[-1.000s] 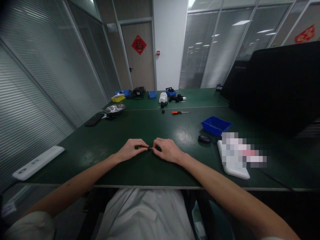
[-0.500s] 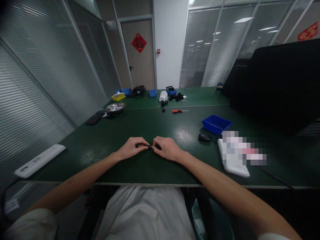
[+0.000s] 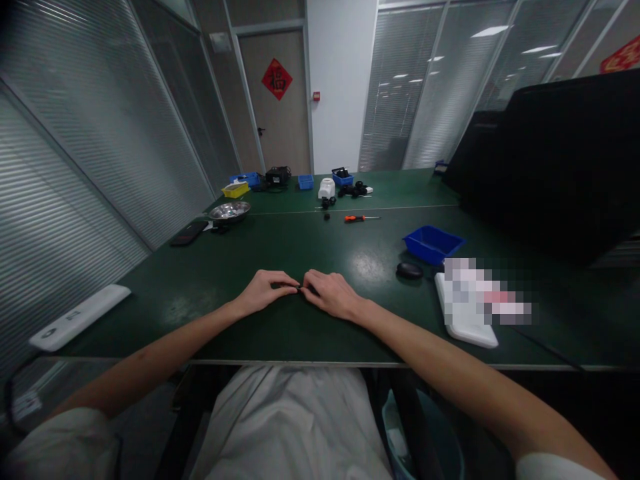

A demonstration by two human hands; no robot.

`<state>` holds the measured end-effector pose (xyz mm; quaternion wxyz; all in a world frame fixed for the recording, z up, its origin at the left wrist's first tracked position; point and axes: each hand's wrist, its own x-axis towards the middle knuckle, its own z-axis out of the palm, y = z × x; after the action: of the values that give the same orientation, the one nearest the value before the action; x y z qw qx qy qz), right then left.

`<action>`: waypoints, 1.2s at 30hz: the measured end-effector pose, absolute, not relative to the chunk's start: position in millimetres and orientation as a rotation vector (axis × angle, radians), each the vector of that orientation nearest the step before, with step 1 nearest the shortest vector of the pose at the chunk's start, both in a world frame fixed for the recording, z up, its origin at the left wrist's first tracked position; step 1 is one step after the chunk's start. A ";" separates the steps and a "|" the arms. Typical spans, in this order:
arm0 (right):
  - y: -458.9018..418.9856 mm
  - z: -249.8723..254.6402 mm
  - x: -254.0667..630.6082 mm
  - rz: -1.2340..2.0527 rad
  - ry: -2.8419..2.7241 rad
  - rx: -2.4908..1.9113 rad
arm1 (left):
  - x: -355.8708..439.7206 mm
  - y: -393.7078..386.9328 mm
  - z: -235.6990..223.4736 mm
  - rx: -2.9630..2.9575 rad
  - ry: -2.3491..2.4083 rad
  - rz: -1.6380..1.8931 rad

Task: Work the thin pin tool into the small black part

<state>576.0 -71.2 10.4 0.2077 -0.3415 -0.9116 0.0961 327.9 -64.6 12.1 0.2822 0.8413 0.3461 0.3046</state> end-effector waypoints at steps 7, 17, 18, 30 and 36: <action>-73.6 13.4 575.4 0.281 -2.540 -0.974 | 328.5 -61.6 8.9 2.199 0.934 0.800; -74.1 14.8 574.2 0.259 -2.530 -0.980 | 322.8 -36.7 3.6 2.305 1.025 0.805; -74.1 15.0 574.4 0.263 -2.528 -0.979 | 322.9 -34.8 3.1 2.340 1.021 0.791; -73.0 15.6 577.2 0.285 -2.524 -0.969 | 324.4 -61.5 22.4 2.513 0.796 0.711; -71.8 15.6 578.2 0.255 -2.481 -1.028 | 323.5 -57.9 19.2 2.572 0.839 0.703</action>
<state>578.2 -71.8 15.6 0.2202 -0.3717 -0.8971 0.0923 323.5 -57.9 19.2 0.1724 0.9064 0.2955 0.2477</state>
